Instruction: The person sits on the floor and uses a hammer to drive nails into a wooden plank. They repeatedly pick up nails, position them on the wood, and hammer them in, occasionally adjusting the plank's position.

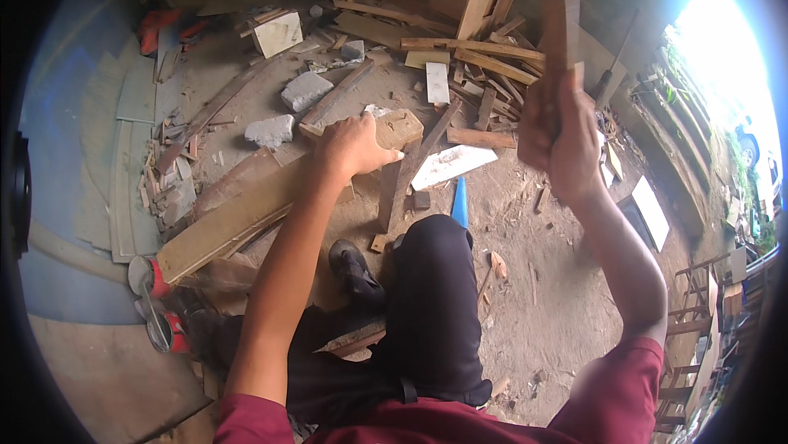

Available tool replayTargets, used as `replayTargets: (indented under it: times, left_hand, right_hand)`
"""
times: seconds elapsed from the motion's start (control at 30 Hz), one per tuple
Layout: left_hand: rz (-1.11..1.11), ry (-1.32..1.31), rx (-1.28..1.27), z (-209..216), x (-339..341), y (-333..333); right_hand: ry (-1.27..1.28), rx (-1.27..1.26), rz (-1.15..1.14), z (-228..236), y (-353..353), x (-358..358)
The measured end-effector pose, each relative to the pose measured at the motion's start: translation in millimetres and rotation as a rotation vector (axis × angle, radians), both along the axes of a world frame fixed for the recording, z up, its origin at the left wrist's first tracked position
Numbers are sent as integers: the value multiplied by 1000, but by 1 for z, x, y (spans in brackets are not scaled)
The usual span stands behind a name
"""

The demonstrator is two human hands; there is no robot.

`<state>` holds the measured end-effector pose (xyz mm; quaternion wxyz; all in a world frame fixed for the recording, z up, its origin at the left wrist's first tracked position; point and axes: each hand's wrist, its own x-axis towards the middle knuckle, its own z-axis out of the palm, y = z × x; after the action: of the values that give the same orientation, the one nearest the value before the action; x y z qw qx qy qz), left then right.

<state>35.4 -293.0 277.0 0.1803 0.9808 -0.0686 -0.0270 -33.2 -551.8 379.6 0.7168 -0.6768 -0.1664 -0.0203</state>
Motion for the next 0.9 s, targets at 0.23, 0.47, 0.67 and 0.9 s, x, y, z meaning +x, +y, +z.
replayTargets:
  times: [0.23, 0.47, 0.67, 0.9]
  left_hand:
    - [-42, 62, -44, 3, 5, -7]
    - [-41, 2, -9, -2, 1, -1]
    - [-22, -47, -13, -1, -3, -6]
    - [-7, -77, -33, -6, -6, -3]
  right_hand:
    - [527, -382, -96, -102, -54, -9]
    - [629, -303, -137, -79, -46, -19]
    - [526, -348, 71, -84, -22, -18]
    - [450, -120, -70, 13, 2, -19]
